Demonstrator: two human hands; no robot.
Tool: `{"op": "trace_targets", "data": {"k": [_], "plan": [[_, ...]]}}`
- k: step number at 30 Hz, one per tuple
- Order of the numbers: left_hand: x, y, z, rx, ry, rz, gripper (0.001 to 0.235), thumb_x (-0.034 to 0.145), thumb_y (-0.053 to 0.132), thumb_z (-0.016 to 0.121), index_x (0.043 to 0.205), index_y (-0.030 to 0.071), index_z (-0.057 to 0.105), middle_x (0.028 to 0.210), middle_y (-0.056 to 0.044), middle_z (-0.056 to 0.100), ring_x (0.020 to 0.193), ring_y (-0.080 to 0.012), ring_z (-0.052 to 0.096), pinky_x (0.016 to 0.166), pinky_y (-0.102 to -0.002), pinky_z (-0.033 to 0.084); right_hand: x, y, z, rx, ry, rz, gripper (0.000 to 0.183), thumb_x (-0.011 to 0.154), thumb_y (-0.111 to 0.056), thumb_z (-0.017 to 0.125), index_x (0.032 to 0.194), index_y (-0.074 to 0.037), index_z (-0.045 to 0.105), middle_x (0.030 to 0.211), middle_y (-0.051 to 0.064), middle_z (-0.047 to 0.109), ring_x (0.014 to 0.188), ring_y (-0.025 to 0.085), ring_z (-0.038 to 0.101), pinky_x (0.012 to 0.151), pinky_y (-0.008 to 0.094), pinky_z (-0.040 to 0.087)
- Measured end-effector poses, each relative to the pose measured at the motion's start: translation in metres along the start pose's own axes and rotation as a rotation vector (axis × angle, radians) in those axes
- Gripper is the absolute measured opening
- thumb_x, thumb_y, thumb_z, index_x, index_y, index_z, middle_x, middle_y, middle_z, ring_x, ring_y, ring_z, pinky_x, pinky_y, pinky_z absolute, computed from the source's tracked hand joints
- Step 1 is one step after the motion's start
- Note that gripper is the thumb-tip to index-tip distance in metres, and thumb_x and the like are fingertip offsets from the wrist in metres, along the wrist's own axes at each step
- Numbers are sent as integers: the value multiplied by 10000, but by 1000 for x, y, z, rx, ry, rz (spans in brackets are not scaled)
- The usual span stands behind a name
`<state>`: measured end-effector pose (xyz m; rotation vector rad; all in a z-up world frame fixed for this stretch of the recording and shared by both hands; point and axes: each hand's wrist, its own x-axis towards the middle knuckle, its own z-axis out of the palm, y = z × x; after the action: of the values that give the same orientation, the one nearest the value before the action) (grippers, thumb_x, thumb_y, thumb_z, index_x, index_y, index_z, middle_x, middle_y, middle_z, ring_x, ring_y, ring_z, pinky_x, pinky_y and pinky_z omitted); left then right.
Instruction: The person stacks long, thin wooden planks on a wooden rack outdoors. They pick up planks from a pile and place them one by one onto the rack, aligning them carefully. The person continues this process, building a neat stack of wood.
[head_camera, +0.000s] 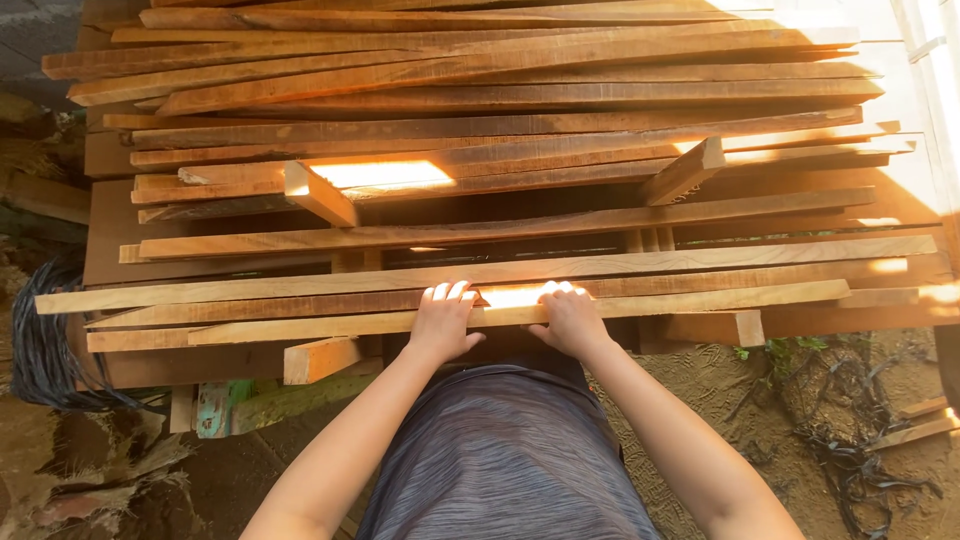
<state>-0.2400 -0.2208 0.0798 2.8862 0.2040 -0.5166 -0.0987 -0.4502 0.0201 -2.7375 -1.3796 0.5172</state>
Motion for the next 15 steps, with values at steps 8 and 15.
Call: {"op": "trace_targets", "data": {"k": [8,15], "plan": [[10,14,-23,-21,-174,-71,1151,748,642,805,1606,98,264,1689,-130,205,1511,-348,244,1222,-530,250,-7,-8,14,29,73,11,554,774,-584,758,1114,-151,694,930,87,701,955,316,715,859,452,520],[22,0,-20,-134,-266,-89,1125,720,802,684,1589,186,324,1699,-54,190,1526,-316,239,1191,-511,326,8,-14,-38,154,-168,68,615,771,-631,738,1124,-127,730,977,135,748,994,357,742,877,466,572]]}}
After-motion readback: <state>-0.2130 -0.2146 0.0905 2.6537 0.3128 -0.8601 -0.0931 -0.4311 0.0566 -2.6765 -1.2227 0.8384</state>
